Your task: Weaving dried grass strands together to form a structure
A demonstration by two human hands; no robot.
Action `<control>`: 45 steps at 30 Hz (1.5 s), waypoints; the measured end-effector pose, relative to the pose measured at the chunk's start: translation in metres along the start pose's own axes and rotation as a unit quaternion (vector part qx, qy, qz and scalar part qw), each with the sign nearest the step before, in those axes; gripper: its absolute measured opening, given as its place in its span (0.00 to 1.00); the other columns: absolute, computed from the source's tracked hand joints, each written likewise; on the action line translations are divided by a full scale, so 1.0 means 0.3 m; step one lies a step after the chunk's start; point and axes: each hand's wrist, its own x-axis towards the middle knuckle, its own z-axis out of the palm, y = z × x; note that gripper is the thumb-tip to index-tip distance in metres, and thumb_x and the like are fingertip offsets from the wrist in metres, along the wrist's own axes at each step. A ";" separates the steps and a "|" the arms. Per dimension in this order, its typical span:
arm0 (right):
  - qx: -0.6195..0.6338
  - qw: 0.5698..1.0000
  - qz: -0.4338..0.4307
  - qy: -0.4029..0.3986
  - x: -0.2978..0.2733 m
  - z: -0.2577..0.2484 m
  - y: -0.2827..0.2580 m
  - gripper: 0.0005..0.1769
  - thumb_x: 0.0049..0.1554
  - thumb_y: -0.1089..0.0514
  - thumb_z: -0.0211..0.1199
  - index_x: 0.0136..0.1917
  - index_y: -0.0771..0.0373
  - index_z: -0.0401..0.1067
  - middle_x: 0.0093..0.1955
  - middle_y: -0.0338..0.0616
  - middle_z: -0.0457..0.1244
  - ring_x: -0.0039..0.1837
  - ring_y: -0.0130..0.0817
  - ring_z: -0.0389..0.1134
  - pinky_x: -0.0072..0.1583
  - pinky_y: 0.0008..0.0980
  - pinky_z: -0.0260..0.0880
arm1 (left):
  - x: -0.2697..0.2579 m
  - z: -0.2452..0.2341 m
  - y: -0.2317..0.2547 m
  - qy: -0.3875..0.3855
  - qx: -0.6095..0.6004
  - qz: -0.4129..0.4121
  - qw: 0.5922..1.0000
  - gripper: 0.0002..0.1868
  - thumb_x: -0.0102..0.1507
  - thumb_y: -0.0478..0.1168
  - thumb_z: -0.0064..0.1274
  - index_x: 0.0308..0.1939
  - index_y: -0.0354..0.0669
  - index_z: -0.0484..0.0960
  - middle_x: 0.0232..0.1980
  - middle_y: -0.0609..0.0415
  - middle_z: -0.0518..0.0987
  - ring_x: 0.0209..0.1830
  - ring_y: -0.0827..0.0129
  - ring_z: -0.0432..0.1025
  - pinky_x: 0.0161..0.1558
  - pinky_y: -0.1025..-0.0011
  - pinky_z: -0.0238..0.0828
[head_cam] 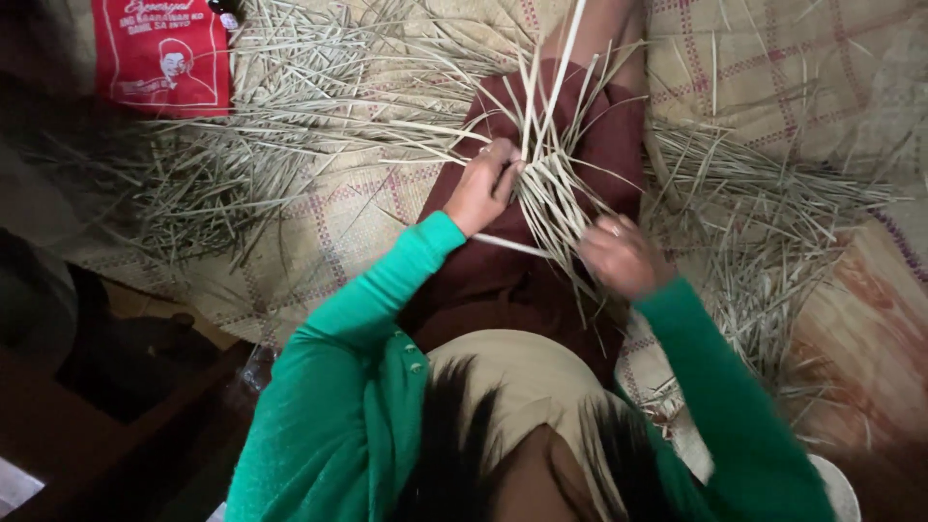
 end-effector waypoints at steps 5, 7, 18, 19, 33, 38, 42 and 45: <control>0.128 0.938 0.224 -0.231 0.013 -0.317 -0.130 0.05 0.50 0.68 0.48 0.36 0.69 0.65 0.37 0.53 0.58 0.43 0.57 0.60 0.45 0.48 0.61 | -0.019 -0.006 0.027 0.022 0.011 -0.007 1.000 0.04 0.60 0.34 0.41 0.35 0.34 0.67 0.30 0.39 0.68 0.35 0.41 0.66 0.39 0.53 0.63; 0.180 0.882 0.319 -0.297 0.036 -0.387 -0.151 0.05 0.46 0.67 0.51 0.38 0.69 0.66 0.40 0.60 0.61 0.46 0.63 0.60 0.46 0.56 0.60 | -0.035 0.009 0.033 0.023 0.010 -0.013 1.000 0.05 0.60 0.34 0.42 0.35 0.34 0.67 0.30 0.40 0.68 0.35 0.42 0.66 0.39 0.54 0.64; 0.025 0.884 0.462 -0.073 0.254 0.075 -0.116 0.61 0.37 0.39 0.67 0.69 0.68 0.35 0.62 0.66 0.47 0.61 0.59 0.49 0.58 0.61 0.43 | -0.058 0.021 0.102 0.103 -0.007 -0.019 0.995 0.06 0.58 0.33 0.47 0.39 0.45 0.73 0.34 0.52 0.76 0.31 0.60 0.73 0.35 0.68 0.70; 0.027 0.884 0.462 -0.071 0.270 0.072 -0.121 0.61 0.37 0.39 0.67 0.69 0.68 0.35 0.62 0.66 0.47 0.61 0.59 0.49 0.58 0.61 0.43 | -0.058 0.014 0.098 0.102 -0.004 -0.019 0.995 0.06 0.58 0.33 0.47 0.39 0.45 0.73 0.34 0.52 0.76 0.31 0.60 0.73 0.35 0.68 0.70; 0.009 0.876 0.470 -0.108 0.288 0.095 -0.160 0.51 0.49 0.49 0.60 0.69 0.68 0.27 0.47 0.55 0.58 0.49 0.50 0.62 0.53 0.54 0.50 | -0.088 0.010 0.026 0.094 0.016 -0.064 0.993 0.05 0.49 0.32 0.57 0.27 0.40 0.77 0.25 0.50 0.73 0.28 0.54 0.70 0.36 0.64 0.66; 0.074 0.865 0.490 -0.083 0.310 0.107 -0.172 0.45 0.53 0.57 0.55 0.69 0.67 0.26 0.48 0.58 0.56 0.49 0.57 0.61 0.43 0.53 0.62 | -0.089 0.006 -0.014 0.072 -0.044 -0.123 0.989 0.06 0.49 0.32 0.56 0.30 0.42 0.77 0.23 0.53 0.74 0.27 0.63 0.70 0.36 0.70 0.65; 0.018 0.869 0.488 -0.077 0.304 0.156 -0.162 0.46 0.50 0.59 0.57 0.69 0.69 0.30 0.46 0.55 0.56 0.48 0.52 0.62 0.40 0.49 0.67 | -0.075 -0.013 0.007 0.041 -0.111 -0.180 0.977 0.16 0.45 0.39 0.63 0.35 0.45 0.78 0.25 0.57 0.73 0.28 0.73 0.68 0.34 0.74 0.65; 0.090 0.873 0.472 -0.078 0.311 0.130 -0.170 0.45 0.51 0.60 0.54 0.69 0.70 0.27 0.51 0.61 0.52 0.54 0.60 0.57 0.43 0.55 0.66 | -0.076 -0.005 -0.022 0.078 -0.134 -0.149 0.977 0.02 0.52 0.31 0.53 0.29 0.40 0.79 0.24 0.51 0.73 0.29 0.69 0.68 0.38 0.72 0.64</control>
